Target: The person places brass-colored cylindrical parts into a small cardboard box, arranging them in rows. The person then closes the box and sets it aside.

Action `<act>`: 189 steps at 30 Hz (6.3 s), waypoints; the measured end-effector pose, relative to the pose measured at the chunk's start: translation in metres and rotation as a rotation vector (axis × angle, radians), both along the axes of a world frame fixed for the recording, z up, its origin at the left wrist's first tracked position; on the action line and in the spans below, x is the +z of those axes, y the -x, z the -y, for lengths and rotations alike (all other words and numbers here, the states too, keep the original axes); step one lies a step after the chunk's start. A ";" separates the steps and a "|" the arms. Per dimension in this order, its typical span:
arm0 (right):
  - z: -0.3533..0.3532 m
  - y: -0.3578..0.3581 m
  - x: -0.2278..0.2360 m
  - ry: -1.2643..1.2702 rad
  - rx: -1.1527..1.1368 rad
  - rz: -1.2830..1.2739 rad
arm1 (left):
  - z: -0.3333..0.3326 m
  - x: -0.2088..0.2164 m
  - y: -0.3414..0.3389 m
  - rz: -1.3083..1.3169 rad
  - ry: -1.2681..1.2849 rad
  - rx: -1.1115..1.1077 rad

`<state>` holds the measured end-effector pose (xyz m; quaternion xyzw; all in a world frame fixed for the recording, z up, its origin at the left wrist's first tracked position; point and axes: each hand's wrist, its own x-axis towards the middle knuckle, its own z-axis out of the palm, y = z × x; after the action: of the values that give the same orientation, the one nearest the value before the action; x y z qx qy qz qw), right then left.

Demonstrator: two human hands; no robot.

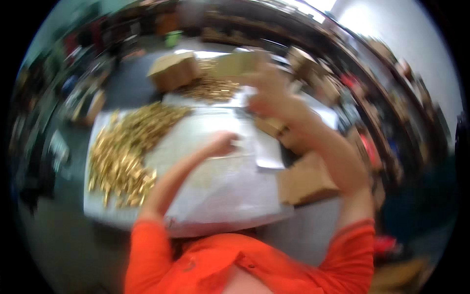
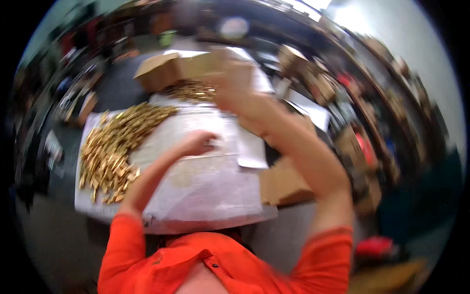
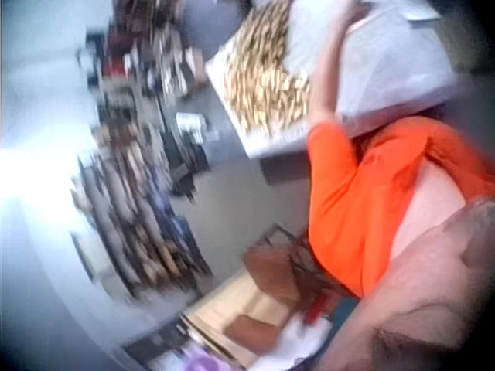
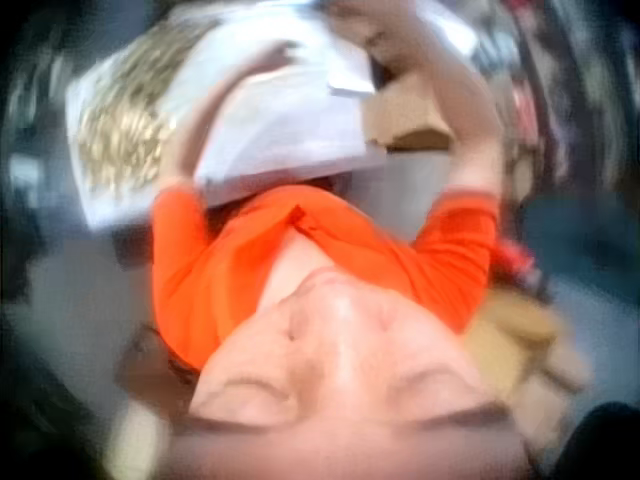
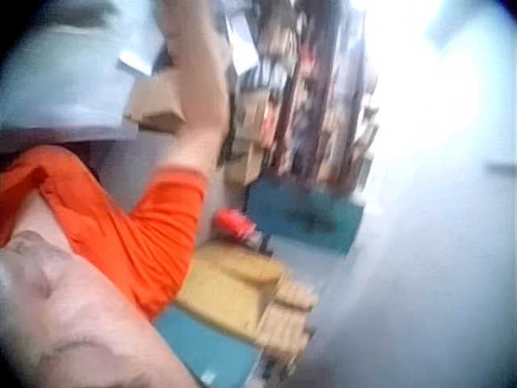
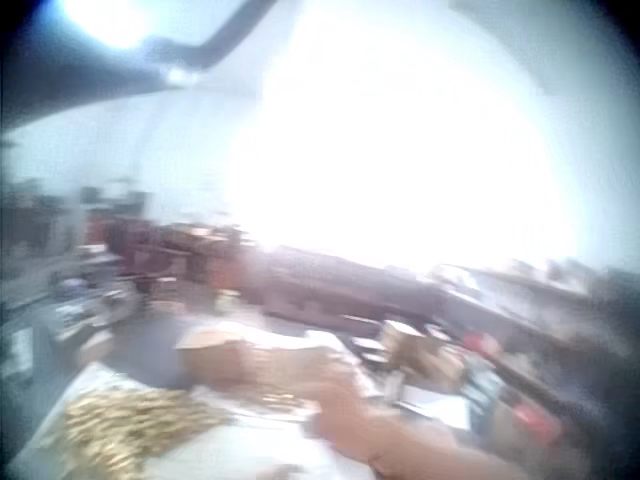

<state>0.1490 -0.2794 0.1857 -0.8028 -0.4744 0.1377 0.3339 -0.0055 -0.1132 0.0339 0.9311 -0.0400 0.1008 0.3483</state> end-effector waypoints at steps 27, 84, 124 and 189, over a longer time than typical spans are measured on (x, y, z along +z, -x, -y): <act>-0.012 0.191 -0.165 0.166 0.347 0.633 | -0.146 0.013 0.194 0.058 -0.076 0.684; -0.010 0.143 -0.192 -0.460 0.414 0.178 | -0.021 -0.040 0.080 -0.102 -0.326 0.457; -0.013 0.130 -0.192 -0.511 0.421 0.139 | -0.013 -0.045 0.051 -0.079 -0.464 0.359; -0.013 0.124 -0.200 -0.481 0.196 0.049 | -0.017 -0.050 0.062 -0.066 -0.441 0.464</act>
<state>0.0249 -0.2660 -0.0146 -0.6536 -0.5770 0.0332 0.4886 -0.0679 -0.0963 -0.0164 0.9712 0.1637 0.1361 0.1071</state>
